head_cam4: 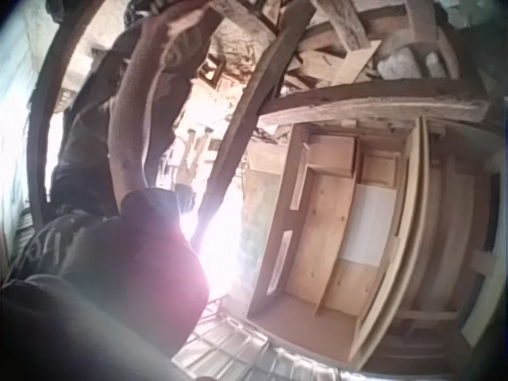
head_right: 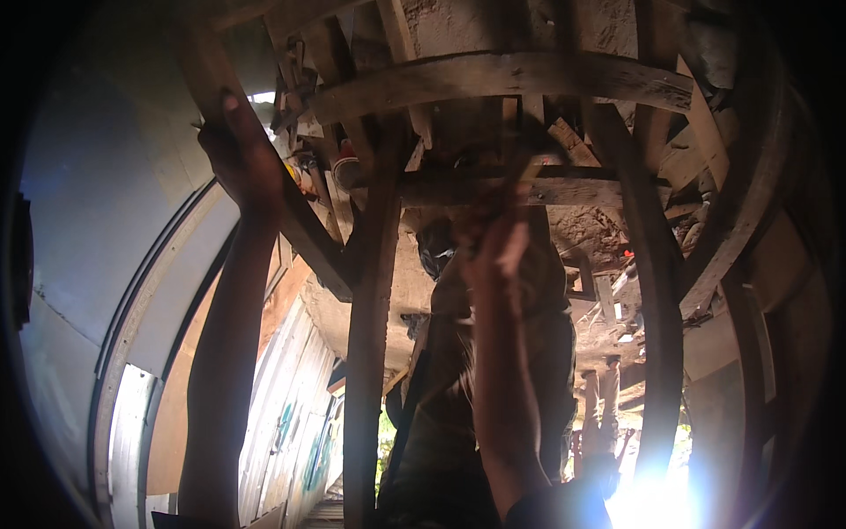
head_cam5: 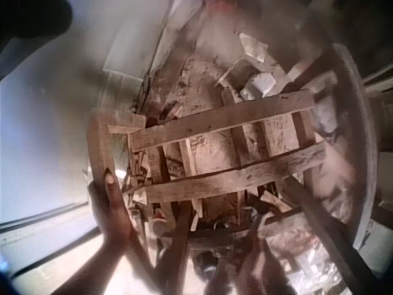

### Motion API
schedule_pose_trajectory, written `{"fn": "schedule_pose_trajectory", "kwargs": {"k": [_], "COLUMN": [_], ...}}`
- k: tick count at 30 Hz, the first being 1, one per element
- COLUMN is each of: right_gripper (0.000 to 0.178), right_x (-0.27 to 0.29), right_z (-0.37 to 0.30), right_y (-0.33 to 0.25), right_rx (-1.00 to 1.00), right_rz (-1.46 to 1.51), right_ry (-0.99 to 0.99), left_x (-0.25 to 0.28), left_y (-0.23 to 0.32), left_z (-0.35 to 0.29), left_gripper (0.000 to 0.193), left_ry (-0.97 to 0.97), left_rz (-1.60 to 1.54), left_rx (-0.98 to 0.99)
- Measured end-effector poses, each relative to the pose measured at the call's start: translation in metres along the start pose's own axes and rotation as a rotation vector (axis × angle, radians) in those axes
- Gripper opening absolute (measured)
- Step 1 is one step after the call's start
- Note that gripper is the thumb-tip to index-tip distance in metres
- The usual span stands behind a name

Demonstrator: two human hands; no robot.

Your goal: The person uses a hammer to repeatedly strike a wooden beam attached to a ceiling structure. They hold the beam with one hand while hammering with the other, occasionally adjusting their grip and position.

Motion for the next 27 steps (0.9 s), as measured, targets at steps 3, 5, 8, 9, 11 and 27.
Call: {"fn": "schedule_pose_trajectory", "kwargs": {"k": [3,5,8,9,11,27], "right_gripper": [0.044,0.044,0.046,0.046,0.047,0.038], "right_x": [0.008,-0.004,-0.007,-0.004,0.002,0.011], "right_z": [0.008,0.003,-0.020,-0.017,-0.013,0.008], "right_y": [-0.037,0.026,0.098,0.095,0.077,-0.067], "right_rx": [0.133,-0.077,-0.388,-0.384,-0.380,0.130], "right_rz": [-0.165,-0.211,-0.294,-0.278,-0.239,-0.091], "right_ry": [0.110,0.119,0.132,0.078,-0.022,0.041], "left_x": [-0.003,-0.007,-0.006,-0.005,-0.003,0.000], "left_y": [0.004,-0.001,-0.008,-0.011,-0.008,-0.007], "left_z": [0.000,0.001,0.000,0.005,0.001,0.000], "left_gripper": [0.084,0.083,0.082,0.081,0.079,0.080], "left_ry": [-0.008,0.000,-0.049,-0.060,-0.005,-0.015], "left_rz": [-0.013,0.021,0.046,0.051,0.059,0.018], "left_rx": [0.051,0.036,0.017,0.005,-0.011,-0.011]}}
Point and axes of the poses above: each hand's wrist, its own z-axis towards the middle knuckle, its own x-axis out of the back of the hand, y = z × x, the point moved 8 cm from there along z, towards the middle knuckle, and after that the axes turned 2 degrees about y, right-handed, at the moved point
